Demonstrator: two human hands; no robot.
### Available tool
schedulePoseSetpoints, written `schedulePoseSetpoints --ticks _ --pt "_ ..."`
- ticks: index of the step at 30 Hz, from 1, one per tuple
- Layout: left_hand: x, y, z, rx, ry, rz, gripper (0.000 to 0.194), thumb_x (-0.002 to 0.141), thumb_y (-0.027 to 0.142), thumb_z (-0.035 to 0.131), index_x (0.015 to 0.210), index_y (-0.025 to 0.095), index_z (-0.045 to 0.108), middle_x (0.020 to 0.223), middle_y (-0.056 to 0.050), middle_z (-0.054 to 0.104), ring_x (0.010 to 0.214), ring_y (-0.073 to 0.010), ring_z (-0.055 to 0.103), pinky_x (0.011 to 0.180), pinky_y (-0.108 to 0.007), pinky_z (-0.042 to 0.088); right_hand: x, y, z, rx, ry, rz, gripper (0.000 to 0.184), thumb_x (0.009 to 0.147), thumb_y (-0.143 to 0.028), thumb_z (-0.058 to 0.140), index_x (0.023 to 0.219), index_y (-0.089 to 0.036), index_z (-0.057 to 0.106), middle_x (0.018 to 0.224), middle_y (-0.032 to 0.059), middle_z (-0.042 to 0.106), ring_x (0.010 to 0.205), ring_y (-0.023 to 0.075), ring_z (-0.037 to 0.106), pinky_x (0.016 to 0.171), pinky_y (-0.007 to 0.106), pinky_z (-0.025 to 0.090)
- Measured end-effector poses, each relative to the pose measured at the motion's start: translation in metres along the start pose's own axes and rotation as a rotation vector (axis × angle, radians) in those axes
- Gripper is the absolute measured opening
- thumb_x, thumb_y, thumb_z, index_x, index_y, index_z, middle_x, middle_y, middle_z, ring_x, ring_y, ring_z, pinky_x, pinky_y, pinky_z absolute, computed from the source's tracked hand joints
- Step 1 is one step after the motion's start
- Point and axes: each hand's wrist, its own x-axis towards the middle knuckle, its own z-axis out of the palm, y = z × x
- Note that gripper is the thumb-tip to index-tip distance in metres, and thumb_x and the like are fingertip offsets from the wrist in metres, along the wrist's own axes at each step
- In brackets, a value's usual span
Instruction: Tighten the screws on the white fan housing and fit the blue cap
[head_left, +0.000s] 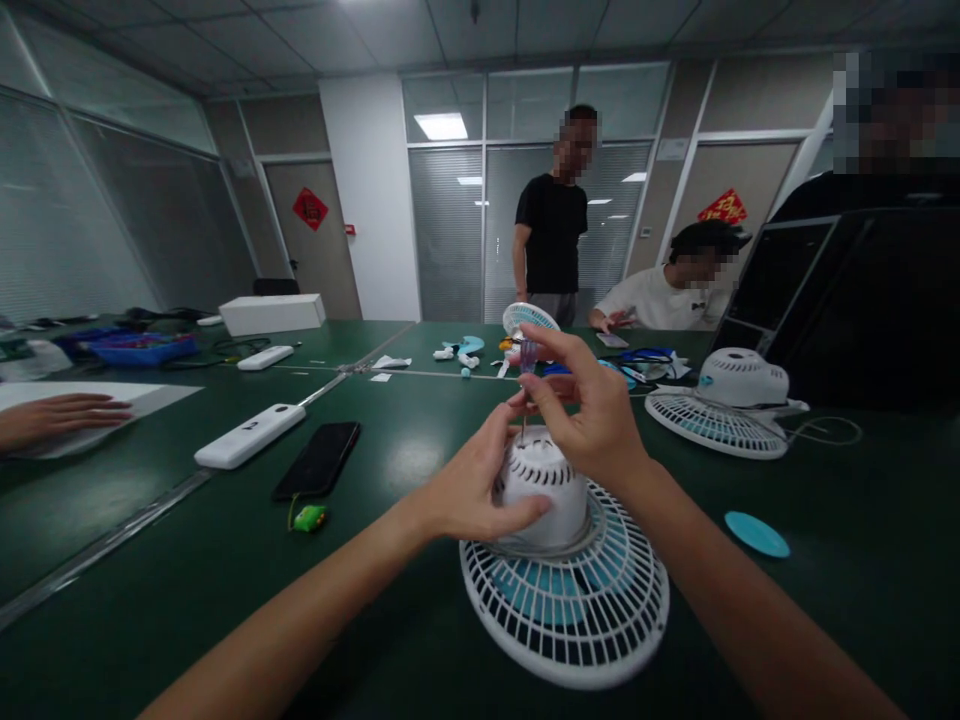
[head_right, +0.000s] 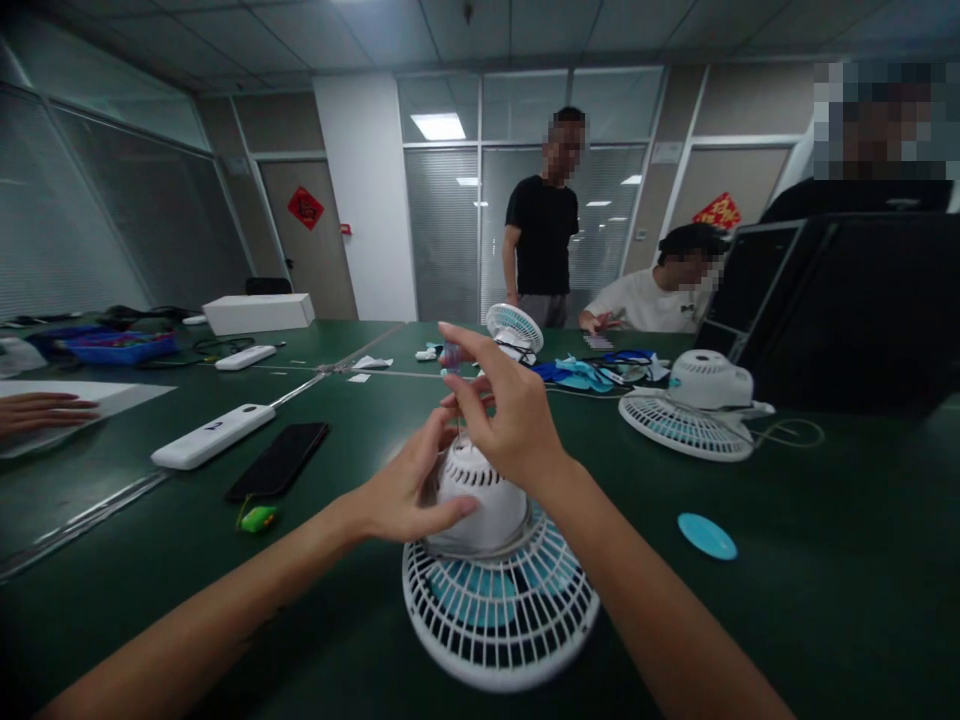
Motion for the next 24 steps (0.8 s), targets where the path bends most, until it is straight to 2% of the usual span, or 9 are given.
schedulePoseSetpoints --ticks 2,4,6,8,13,19,24 --pt "0.001 0.005 0.005 0.068 0.041 -0.125 0.103 0.065 0.052 0.081 0.144 0.015 0.025 0.148 -0.024 0.040 0.124 -0.0397 0.054 0.105 -0.064 0.041 -0.001 0.007 0.000 0.059 0.010 0.063 0.041 0.093 -0.026 0.058 0.133 -0.030 0.052 0.118 0.0030 0.065 0.068 0.0130 0.071 0.063 0.028 0.063" --pt "0.001 0.010 0.008 0.099 0.053 -0.217 0.092 0.063 0.055 0.082 0.136 0.015 0.039 0.134 -0.020 0.056 0.113 -0.0376 0.061 0.096 -0.061 0.048 -0.002 0.011 -0.001 0.102 0.021 0.100 0.043 0.092 -0.028 0.060 0.134 -0.033 0.052 0.117 0.0025 0.065 0.066 0.0132 0.071 0.059 0.028 0.062" --pt "0.002 0.013 0.008 0.118 0.047 -0.227 0.074 0.067 0.052 0.079 0.125 0.016 0.051 0.119 -0.014 0.066 0.105 -0.0341 0.065 0.091 -0.056 0.052 -0.003 0.014 -0.001 0.120 0.036 0.101 0.043 0.091 -0.029 0.061 0.133 -0.034 0.052 0.114 0.0019 0.065 0.065 0.0134 0.070 0.057 0.027 0.061" --pt "0.003 0.016 0.008 0.147 0.052 -0.198 0.065 0.069 0.050 0.079 0.119 0.017 0.056 0.115 -0.011 0.068 0.102 -0.0324 0.065 0.089 -0.053 0.053 -0.003 0.013 0.000 0.120 0.052 0.083 0.043 0.091 -0.028 0.062 0.133 -0.035 0.053 0.115 0.0018 0.064 0.065 0.0131 0.070 0.056 0.027 0.061" --pt "0.002 0.014 -0.001 0.220 0.061 -0.170 0.059 0.070 0.048 0.077 0.115 0.015 0.058 0.114 -0.013 0.069 0.101 -0.0334 0.066 0.087 -0.051 0.053 -0.002 0.007 0.012 0.130 0.040 0.076 0.044 0.092 -0.028 0.059 0.135 -0.035 0.052 0.123 0.0042 0.062 0.067 0.0135 0.069 0.056 0.028 0.061" --pt "-0.008 -0.003 -0.020 0.237 0.071 -0.129 0.057 0.072 0.041 0.072 0.118 0.013 0.056 0.117 -0.015 0.068 0.102 -0.0320 0.065 0.089 -0.049 0.051 0.003 0.010 0.038 0.146 0.040 0.022 0.047 0.092 -0.023 0.054 0.137 -0.033 0.050 0.123 0.0057 0.061 0.071 0.0135 0.069 0.051 0.024 0.058" --pt "-0.018 -0.012 -0.016 0.298 0.119 -0.112 0.059 0.076 0.044 0.067 0.123 0.015 0.049 0.120 -0.015 0.064 0.106 -0.0331 0.063 0.090 -0.051 0.051 0.012 0.010 0.046 0.150 0.010 0.038 0.046 0.091 -0.022 0.054 0.136 -0.033 0.051 0.126 0.0060 0.058 0.067 0.0116 0.067 0.046 0.023 0.056"
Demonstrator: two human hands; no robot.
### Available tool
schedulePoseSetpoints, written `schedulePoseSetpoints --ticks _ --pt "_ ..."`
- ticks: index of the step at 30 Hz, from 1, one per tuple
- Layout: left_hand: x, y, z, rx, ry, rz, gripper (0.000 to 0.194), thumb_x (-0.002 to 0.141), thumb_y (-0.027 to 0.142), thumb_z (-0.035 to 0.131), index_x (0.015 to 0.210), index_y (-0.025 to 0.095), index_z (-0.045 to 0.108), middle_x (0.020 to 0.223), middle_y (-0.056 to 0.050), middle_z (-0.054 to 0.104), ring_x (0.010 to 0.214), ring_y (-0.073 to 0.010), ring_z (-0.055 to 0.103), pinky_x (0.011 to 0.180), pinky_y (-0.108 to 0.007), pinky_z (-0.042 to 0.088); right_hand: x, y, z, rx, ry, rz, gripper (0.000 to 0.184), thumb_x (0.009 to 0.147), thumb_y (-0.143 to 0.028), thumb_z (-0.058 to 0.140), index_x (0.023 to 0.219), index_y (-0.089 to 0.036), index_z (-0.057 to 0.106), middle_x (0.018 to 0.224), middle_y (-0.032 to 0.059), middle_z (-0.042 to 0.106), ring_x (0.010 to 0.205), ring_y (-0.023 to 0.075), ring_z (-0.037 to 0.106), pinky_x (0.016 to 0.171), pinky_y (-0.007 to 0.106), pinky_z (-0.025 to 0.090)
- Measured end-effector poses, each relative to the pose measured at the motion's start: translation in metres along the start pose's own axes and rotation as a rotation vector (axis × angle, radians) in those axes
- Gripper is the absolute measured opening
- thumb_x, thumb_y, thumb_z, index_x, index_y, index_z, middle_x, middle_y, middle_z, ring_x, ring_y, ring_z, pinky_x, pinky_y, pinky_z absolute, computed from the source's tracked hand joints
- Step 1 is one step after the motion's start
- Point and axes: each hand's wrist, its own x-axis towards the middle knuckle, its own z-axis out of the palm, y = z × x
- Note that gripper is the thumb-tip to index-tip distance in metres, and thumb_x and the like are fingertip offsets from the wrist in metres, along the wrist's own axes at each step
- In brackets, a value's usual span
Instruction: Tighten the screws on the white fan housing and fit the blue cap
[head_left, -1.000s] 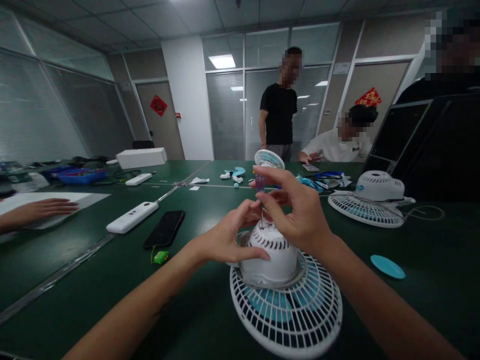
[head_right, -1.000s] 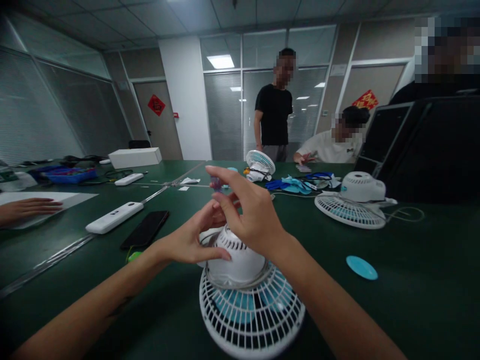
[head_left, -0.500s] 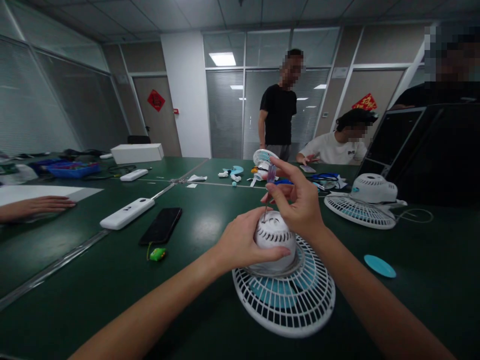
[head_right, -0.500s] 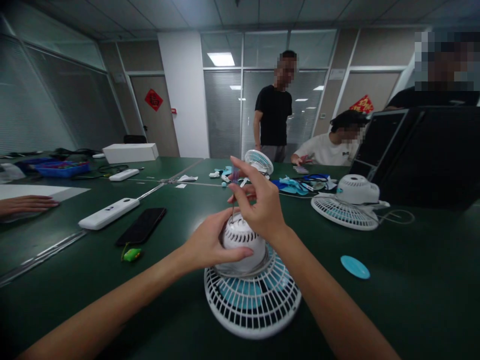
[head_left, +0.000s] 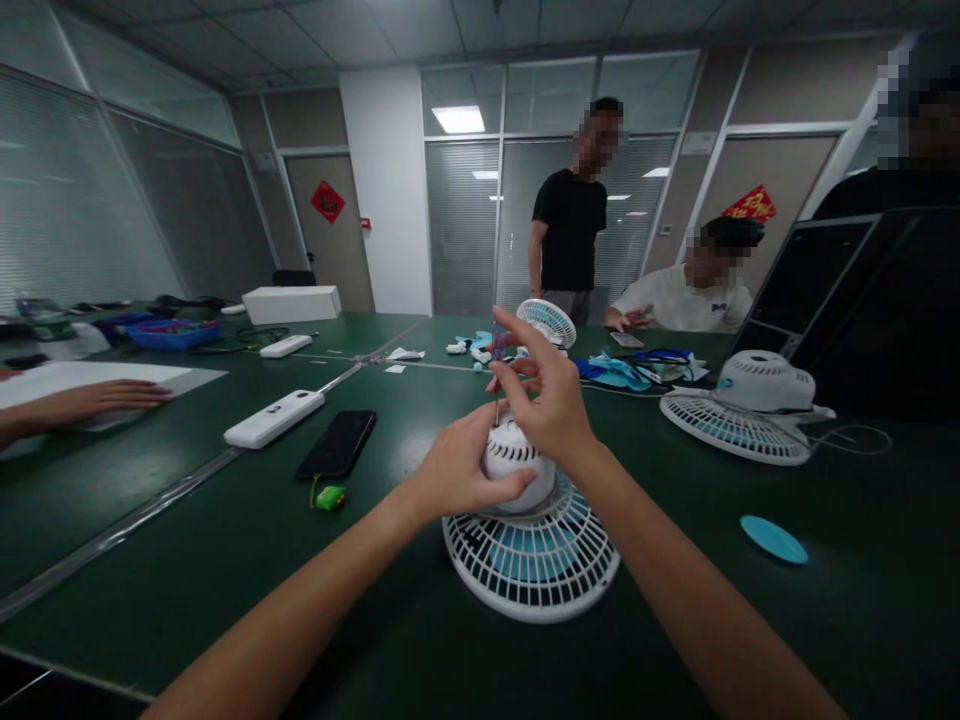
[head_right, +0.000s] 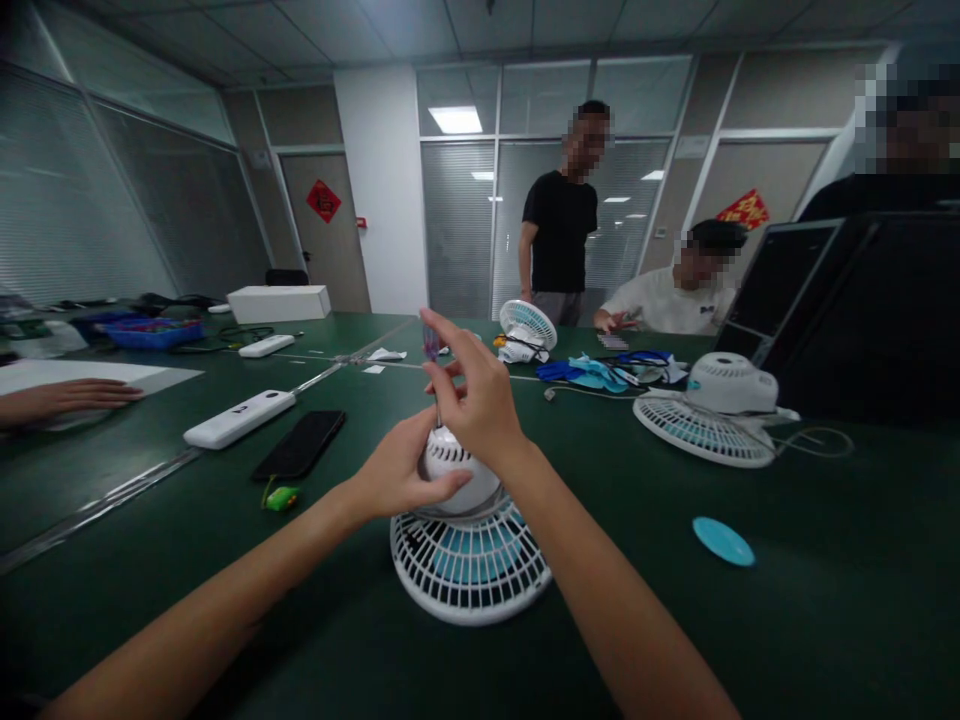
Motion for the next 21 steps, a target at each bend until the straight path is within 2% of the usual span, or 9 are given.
schedulePoseSetpoints --ticks 4,7,10,13,17,19,21 --pt "-0.005 -0.001 0.006 0.055 0.038 0.021 0.062 0.080 0.047 0.064 0.129 0.017 0.043 0.121 -0.016 0.062 0.107 -0.0339 0.062 0.091 -0.052 0.049 0.005 -0.003 -0.005 -0.036 -0.011 -0.009 0.042 0.087 -0.022 0.061 0.128 -0.030 0.056 0.113 0.0032 0.061 0.062 0.0107 0.066 0.045 0.022 0.052" --pt "-0.006 -0.001 0.007 0.058 0.053 0.029 0.060 0.080 0.048 0.065 0.127 0.017 0.044 0.119 -0.015 0.062 0.106 -0.0337 0.062 0.089 -0.051 0.050 0.007 -0.003 -0.008 -0.057 -0.009 0.000 0.041 0.086 -0.027 0.065 0.126 -0.030 0.057 0.111 0.0013 0.062 0.062 0.0097 0.065 0.046 0.021 0.051" --pt "-0.005 0.000 0.006 0.057 0.050 0.018 0.060 0.079 0.048 0.065 0.126 0.016 0.046 0.120 -0.016 0.063 0.108 -0.0348 0.062 0.090 -0.052 0.050 0.009 -0.004 -0.008 -0.020 -0.041 0.004 0.036 0.092 -0.030 0.057 0.128 -0.029 0.056 0.113 0.0022 0.065 0.075 0.0124 0.068 0.058 0.024 0.057" --pt "-0.004 0.003 0.005 0.053 0.039 0.006 0.063 0.078 0.048 0.065 0.128 0.015 0.045 0.123 -0.017 0.062 0.111 -0.0350 0.061 0.094 -0.053 0.049 0.012 -0.004 -0.006 0.075 -0.027 0.006 0.028 0.095 -0.029 0.052 0.122 -0.027 0.059 0.104 0.0018 0.067 0.087 0.0149 0.069 0.070 0.027 0.060" --pt "-0.004 0.003 0.004 0.047 0.038 0.003 0.065 0.078 0.047 0.065 0.130 0.013 0.044 0.124 -0.018 0.062 0.113 -0.0355 0.060 0.096 -0.054 0.048 0.013 -0.006 -0.006 0.096 0.062 0.047 0.024 0.087 -0.032 0.066 0.109 -0.027 0.059 0.088 -0.0030 0.059 0.068 0.0126 0.069 0.060 0.025 0.059" --pt "-0.005 0.003 0.004 0.047 0.040 0.003 0.066 0.079 0.047 0.065 0.131 0.012 0.044 0.125 -0.019 0.061 0.114 -0.0356 0.060 0.096 -0.053 0.048 0.012 -0.006 -0.007 0.061 0.088 0.059 0.026 0.084 -0.035 0.069 0.107 -0.027 0.058 0.088 -0.0033 0.058 0.065 0.0128 0.069 0.058 0.024 0.058" --pt "-0.005 0.003 0.004 0.048 0.040 0.003 0.066 0.078 0.047 0.065 0.131 0.012 0.044 0.125 -0.019 0.061 0.114 -0.0354 0.060 0.096 -0.053 0.048 0.011 -0.005 -0.009 0.046 0.100 0.062 0.025 0.087 -0.036 0.066 0.109 -0.027 0.058 0.093 -0.0013 0.060 0.069 0.0136 0.070 0.060 0.025 0.059"
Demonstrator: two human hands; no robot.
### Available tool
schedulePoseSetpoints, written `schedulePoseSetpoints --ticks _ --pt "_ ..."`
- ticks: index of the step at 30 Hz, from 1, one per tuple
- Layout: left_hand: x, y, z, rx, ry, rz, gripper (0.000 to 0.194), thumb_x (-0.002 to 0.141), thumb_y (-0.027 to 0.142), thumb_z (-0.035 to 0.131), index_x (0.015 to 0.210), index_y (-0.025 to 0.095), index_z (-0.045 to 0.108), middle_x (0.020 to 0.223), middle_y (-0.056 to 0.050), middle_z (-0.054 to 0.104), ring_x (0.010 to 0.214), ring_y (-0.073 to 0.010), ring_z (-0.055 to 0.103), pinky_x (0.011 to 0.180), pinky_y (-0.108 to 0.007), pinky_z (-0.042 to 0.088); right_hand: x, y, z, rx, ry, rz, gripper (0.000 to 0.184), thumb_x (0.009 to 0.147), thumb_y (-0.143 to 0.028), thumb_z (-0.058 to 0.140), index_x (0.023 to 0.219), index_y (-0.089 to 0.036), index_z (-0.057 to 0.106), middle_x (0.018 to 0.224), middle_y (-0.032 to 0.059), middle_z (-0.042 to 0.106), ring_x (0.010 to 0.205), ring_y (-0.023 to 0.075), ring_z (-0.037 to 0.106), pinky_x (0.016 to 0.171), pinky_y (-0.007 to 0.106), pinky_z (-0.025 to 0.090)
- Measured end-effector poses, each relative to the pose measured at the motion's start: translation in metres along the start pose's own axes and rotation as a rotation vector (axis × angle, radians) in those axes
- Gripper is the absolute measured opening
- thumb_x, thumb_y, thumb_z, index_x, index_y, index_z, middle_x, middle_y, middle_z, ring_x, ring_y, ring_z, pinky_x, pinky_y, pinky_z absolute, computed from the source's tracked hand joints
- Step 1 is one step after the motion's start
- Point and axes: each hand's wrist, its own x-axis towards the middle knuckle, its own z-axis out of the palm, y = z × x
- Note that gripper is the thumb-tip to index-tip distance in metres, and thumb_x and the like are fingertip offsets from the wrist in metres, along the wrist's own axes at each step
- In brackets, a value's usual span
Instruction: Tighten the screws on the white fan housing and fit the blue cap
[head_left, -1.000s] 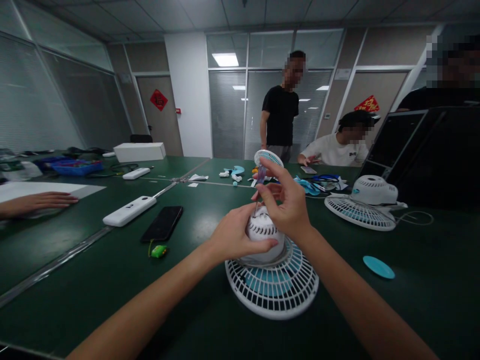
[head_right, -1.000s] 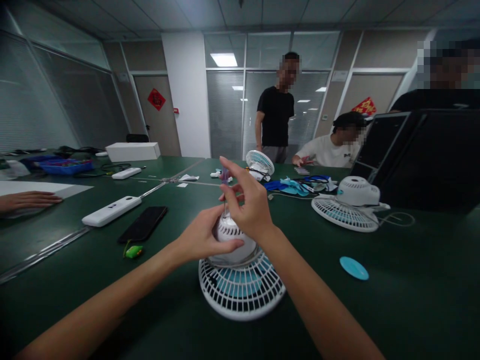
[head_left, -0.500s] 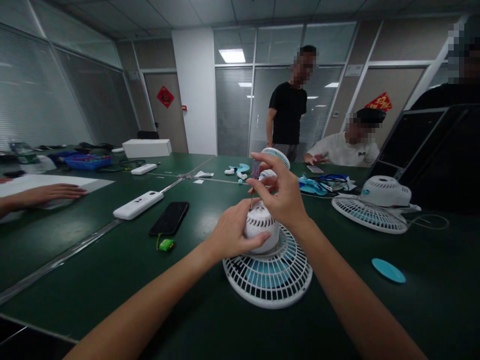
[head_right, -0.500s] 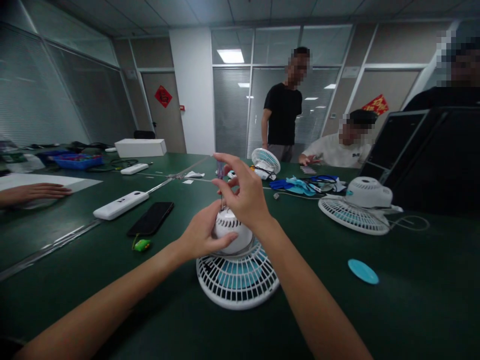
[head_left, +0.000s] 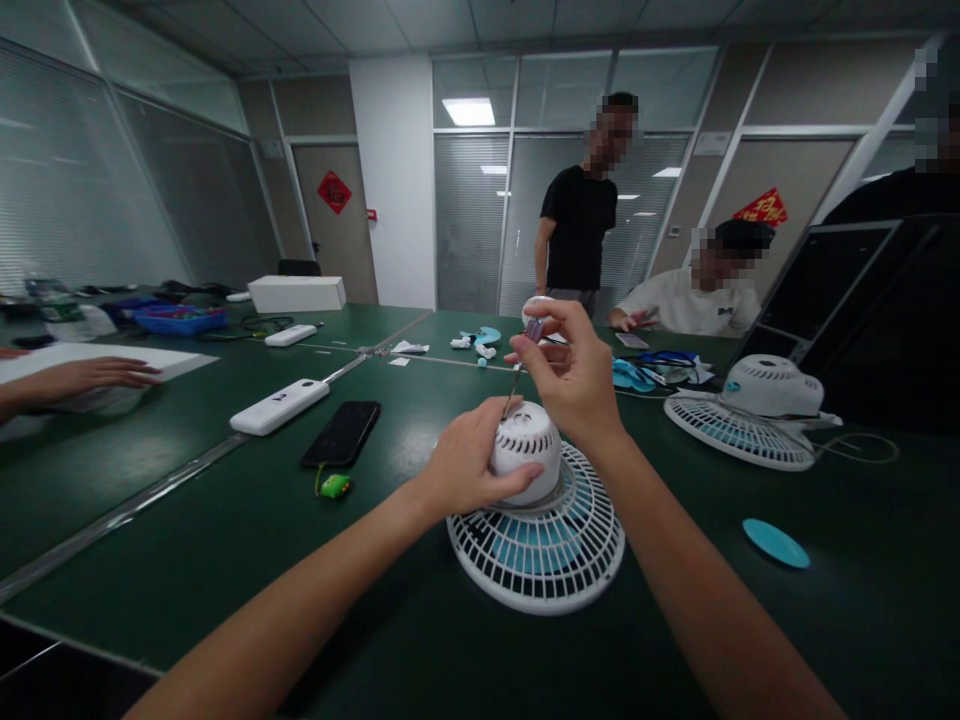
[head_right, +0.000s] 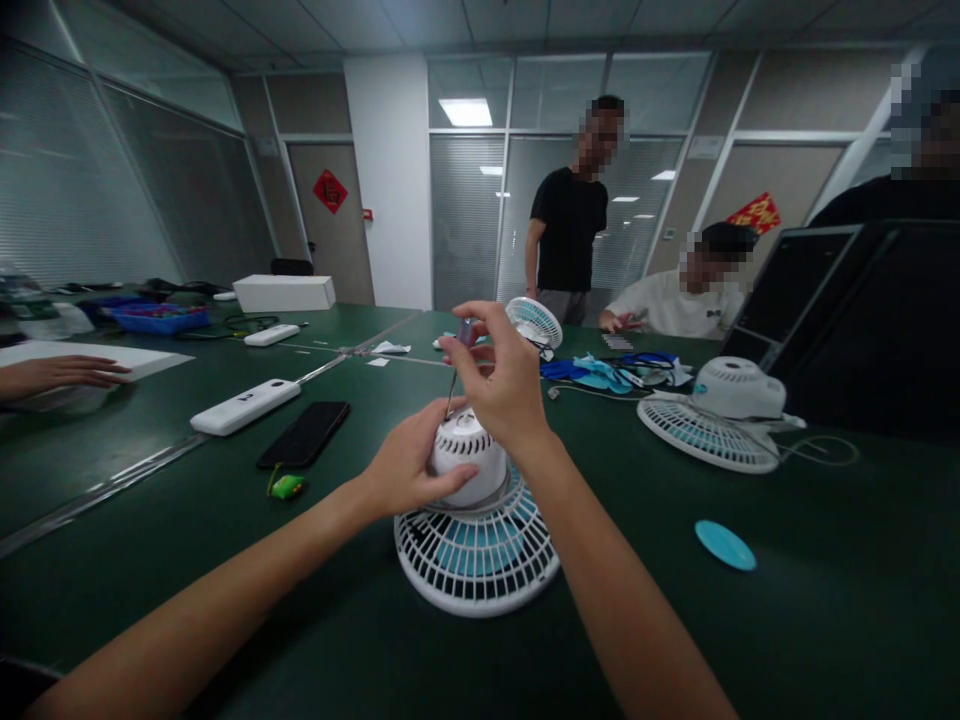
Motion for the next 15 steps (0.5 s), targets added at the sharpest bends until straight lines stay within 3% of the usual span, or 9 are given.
schedulePoseSetpoints --ticks 4,10,15 --pt "0.0000 0.0011 -0.0003 0.003 0.000 0.002 0.065 0.079 0.047 0.065 0.130 0.013 0.044 0.124 -0.018 0.062 0.113 -0.0350 0.060 0.096 -0.053 0.048 -0.0018 0.0028 0.0004 0.109 -0.068 -0.006 0.025 0.095 -0.033 0.055 0.120 -0.028 0.058 0.103 0.0015 0.065 0.082 0.0140 0.071 0.070 0.027 0.060" --pt "0.0001 0.0004 0.0018 0.011 0.016 0.027 0.062 0.078 0.047 0.065 0.127 0.016 0.045 0.121 -0.016 0.062 0.110 -0.0346 0.061 0.093 -0.053 0.050 -0.0028 0.0026 0.0050 0.074 -0.018 -0.039 0.027 0.088 -0.030 0.065 0.116 -0.029 0.063 0.097 -0.0005 0.060 0.071 0.0120 0.068 0.056 0.023 0.058" --pt "0.0000 -0.0019 0.0040 0.031 0.027 0.050 0.057 0.080 0.051 0.063 0.123 0.016 0.047 0.117 -0.015 0.063 0.105 -0.0337 0.062 0.089 -0.051 0.051 -0.0044 -0.0008 0.0078 0.041 -0.110 -0.054 0.037 0.096 -0.026 0.050 0.131 -0.031 0.059 0.111 0.0037 0.067 0.081 0.0144 0.069 0.062 0.026 0.059"
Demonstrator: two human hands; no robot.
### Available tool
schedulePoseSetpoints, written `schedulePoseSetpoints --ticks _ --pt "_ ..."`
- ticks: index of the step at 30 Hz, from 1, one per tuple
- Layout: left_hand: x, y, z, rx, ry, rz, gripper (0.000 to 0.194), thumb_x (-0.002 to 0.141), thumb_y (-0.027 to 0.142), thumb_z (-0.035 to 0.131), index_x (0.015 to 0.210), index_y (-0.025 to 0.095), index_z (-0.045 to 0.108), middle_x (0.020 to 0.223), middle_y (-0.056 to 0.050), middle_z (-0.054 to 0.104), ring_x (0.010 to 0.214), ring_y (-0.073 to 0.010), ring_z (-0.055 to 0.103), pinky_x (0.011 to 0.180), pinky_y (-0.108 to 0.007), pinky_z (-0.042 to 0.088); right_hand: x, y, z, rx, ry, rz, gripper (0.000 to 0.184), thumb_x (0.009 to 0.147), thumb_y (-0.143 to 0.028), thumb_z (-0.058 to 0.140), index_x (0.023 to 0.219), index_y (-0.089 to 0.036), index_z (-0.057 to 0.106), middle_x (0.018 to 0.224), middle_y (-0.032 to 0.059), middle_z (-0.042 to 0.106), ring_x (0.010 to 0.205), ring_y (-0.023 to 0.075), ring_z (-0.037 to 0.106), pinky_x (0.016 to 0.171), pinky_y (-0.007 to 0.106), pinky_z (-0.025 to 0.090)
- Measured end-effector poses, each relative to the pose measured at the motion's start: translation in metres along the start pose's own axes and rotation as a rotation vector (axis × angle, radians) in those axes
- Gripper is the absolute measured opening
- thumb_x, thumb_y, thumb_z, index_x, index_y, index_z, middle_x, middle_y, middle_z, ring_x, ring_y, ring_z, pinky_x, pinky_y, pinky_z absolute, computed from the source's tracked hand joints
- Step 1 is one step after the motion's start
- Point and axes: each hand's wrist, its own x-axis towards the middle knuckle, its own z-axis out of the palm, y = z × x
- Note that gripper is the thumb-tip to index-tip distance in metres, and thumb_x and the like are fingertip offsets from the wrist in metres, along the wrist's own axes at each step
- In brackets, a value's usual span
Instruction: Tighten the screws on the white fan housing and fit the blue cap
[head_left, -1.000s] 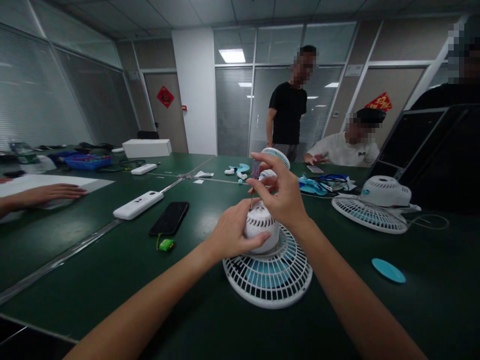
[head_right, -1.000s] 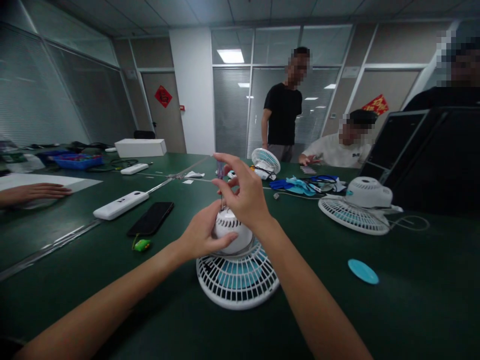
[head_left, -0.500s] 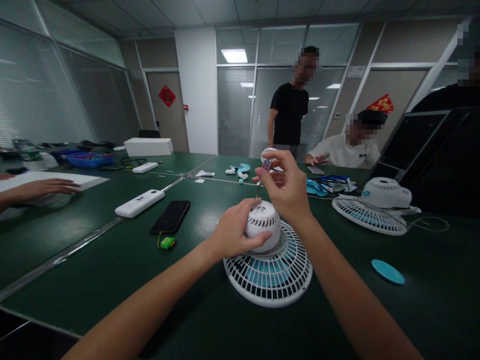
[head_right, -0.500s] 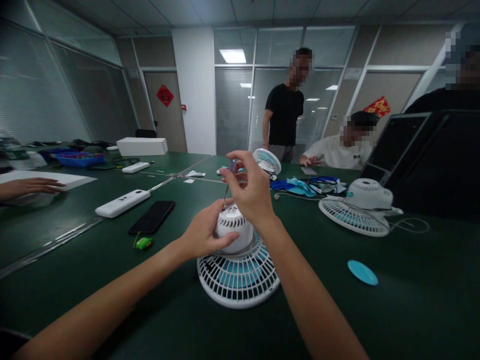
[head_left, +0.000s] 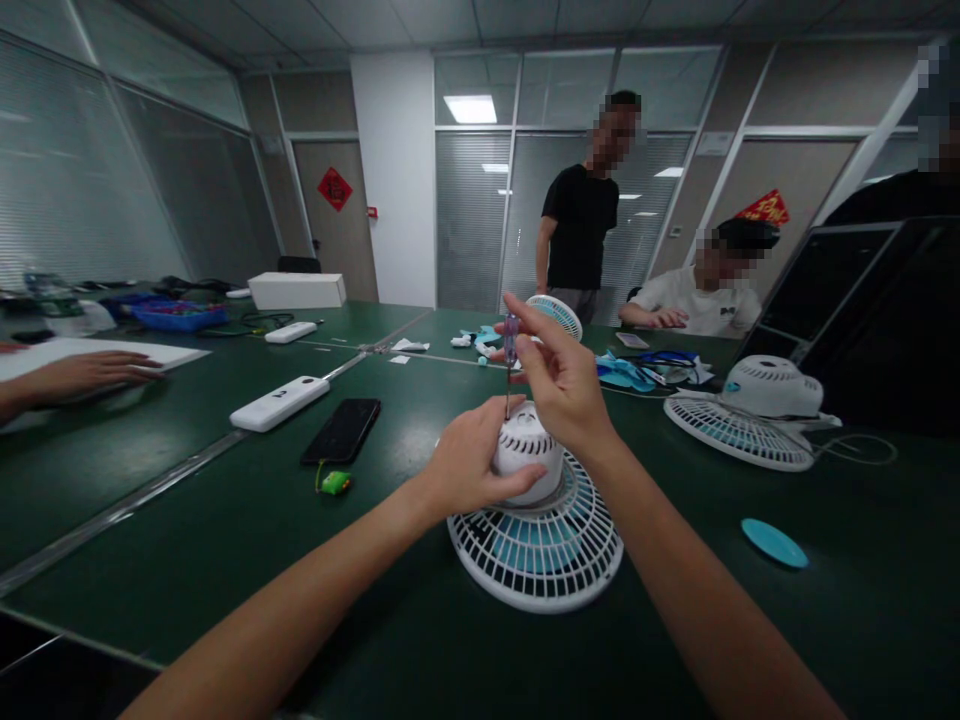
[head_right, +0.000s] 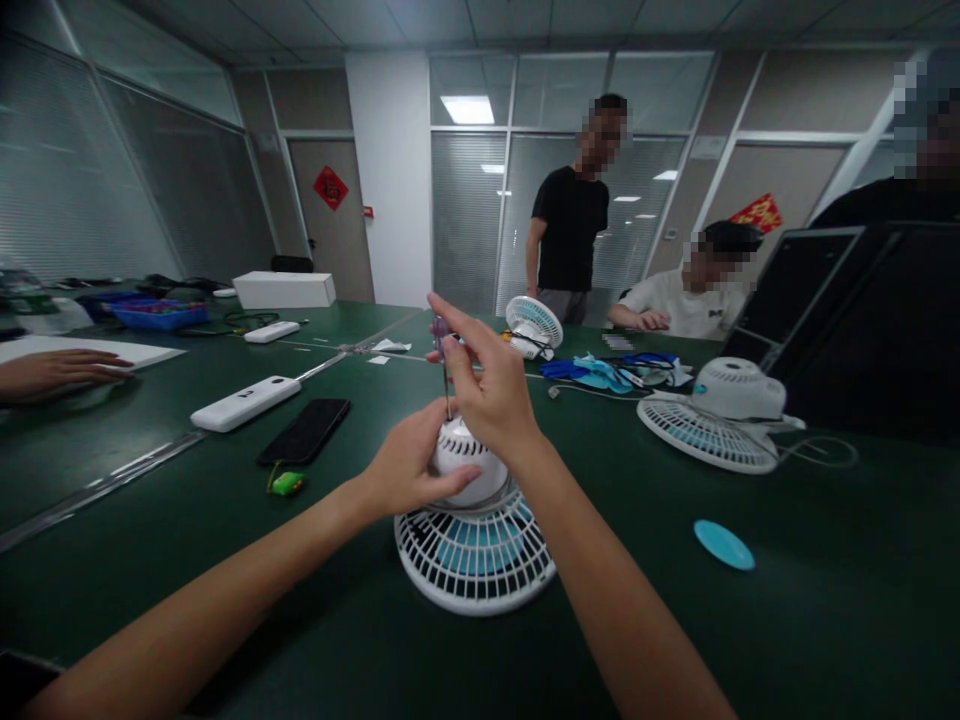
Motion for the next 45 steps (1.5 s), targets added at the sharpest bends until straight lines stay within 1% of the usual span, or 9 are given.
schedulePoseSetpoints --ticks 7,10,14,17,21,26,33,40,45 --pt "0.000 0.002 0.000 0.014 0.006 0.029 0.058 0.081 0.050 0.063 0.125 0.016 0.046 0.116 -0.015 0.063 0.104 -0.0327 0.062 0.088 -0.051 0.051 -0.001 0.004 0.001 -0.082 0.077 -0.030 0.042 0.088 -0.024 0.061 0.130 -0.030 0.061 0.104 0.0033 0.063 0.071 0.0129 0.062 0.055 0.025 0.057" --pt "0.000 0.003 0.001 0.023 0.012 0.026 0.057 0.081 0.050 0.063 0.124 0.016 0.046 0.115 -0.015 0.063 0.103 -0.0328 0.063 0.087 -0.050 0.052 -0.001 0.005 -0.002 -0.158 0.035 -0.069 0.043 0.093 -0.022 0.052 0.135 -0.031 0.057 0.099 0.0036 0.064 0.070 0.0136 0.062 0.058 0.028 0.058" --pt "0.000 0.002 0.002 0.041 0.016 0.018 0.057 0.082 0.051 0.062 0.123 0.015 0.047 0.112 -0.015 0.064 0.100 -0.0330 0.063 0.084 -0.050 0.052 -0.001 0.004 -0.002 -0.102 -0.023 -0.103 0.044 0.094 -0.016 0.046 0.134 -0.029 0.058 0.101 0.0037 0.065 0.070 0.0125 0.065 0.063 0.029 0.060" --pt "0.000 0.001 0.001 0.054 0.010 0.010 0.058 0.082 0.053 0.061 0.122 0.015 0.047 0.110 -0.015 0.064 0.097 -0.0332 0.064 0.082 -0.050 0.053 -0.002 0.004 0.000 -0.051 0.003 -0.067 0.045 0.092 -0.016 0.051 0.135 -0.030 0.056 0.107 0.0036 0.062 0.064 0.0099 0.065 0.054 0.024 0.058" --pt "-0.001 0.002 0.000 0.050 0.005 0.010 0.061 0.081 0.053 0.061 0.126 0.015 0.045 0.113 -0.016 0.064 0.102 -0.0342 0.063 0.086 -0.051 0.052 -0.003 0.003 0.001 -0.074 0.033 -0.003 0.062 0.089 -0.020 0.059 0.145 -0.038 0.041 0.102 0.0014 0.059 0.060 0.0092 0.062 0.043 0.019 0.053" --pt "0.000 0.004 0.000 0.025 0.005 0.011 0.062 0.081 0.052 0.061 0.128 0.015 0.045 0.119 -0.017 0.063 0.107 -0.0342 0.062 0.089 -0.052 0.052 -0.001 0.000 -0.002 -0.092 0.021 -0.013 0.041 0.088 -0.024 0.061 0.128 -0.031 0.058 0.102 0.0022 0.057 0.063 0.0099 0.063 0.044 0.020 0.055" --pt "0.001 0.006 -0.001 0.022 -0.009 -0.014 0.063 0.080 0.051 0.062 0.128 0.015 0.045 0.121 -0.017 0.063 0.109 -0.0347 0.062 0.092 -0.052 0.051 -0.001 -0.001 -0.007 0.007 0.088 -0.056 0.020 0.095 -0.028 0.054 0.114 -0.027 0.062 0.103 0.0007 0.065 0.075 0.0119 0.070 0.058 0.022 0.060" --pt "-0.002 0.005 0.000 0.051 -0.005 -0.020 0.066 0.080 0.052 0.061 0.130 0.014 0.042 0.119 -0.019 0.063 0.108 -0.0353 0.063 0.090 -0.053 0.052 0.001 -0.003 -0.012 -0.040 0.122 -0.049 0.025 0.089 -0.026 0.064 0.113 -0.026 0.058 0.094 -0.0016 0.059 0.068 0.0097 0.066 0.056 0.020 0.059" --pt "-0.005 0.001 0.005 0.096 0.062 -0.020 0.066 0.080 0.055 0.061 0.127 0.016 0.036 0.112 -0.017 0.065 0.094 -0.0334 0.067 0.080 -0.051 0.055 0.001 -0.003 -0.015 -0.111 0.089 -0.054 0.023 0.093 -0.027 0.058 0.116 -0.026 0.064 0.109 0.0022 0.061 0.074 0.0108 0.068 0.054 0.019 0.057"
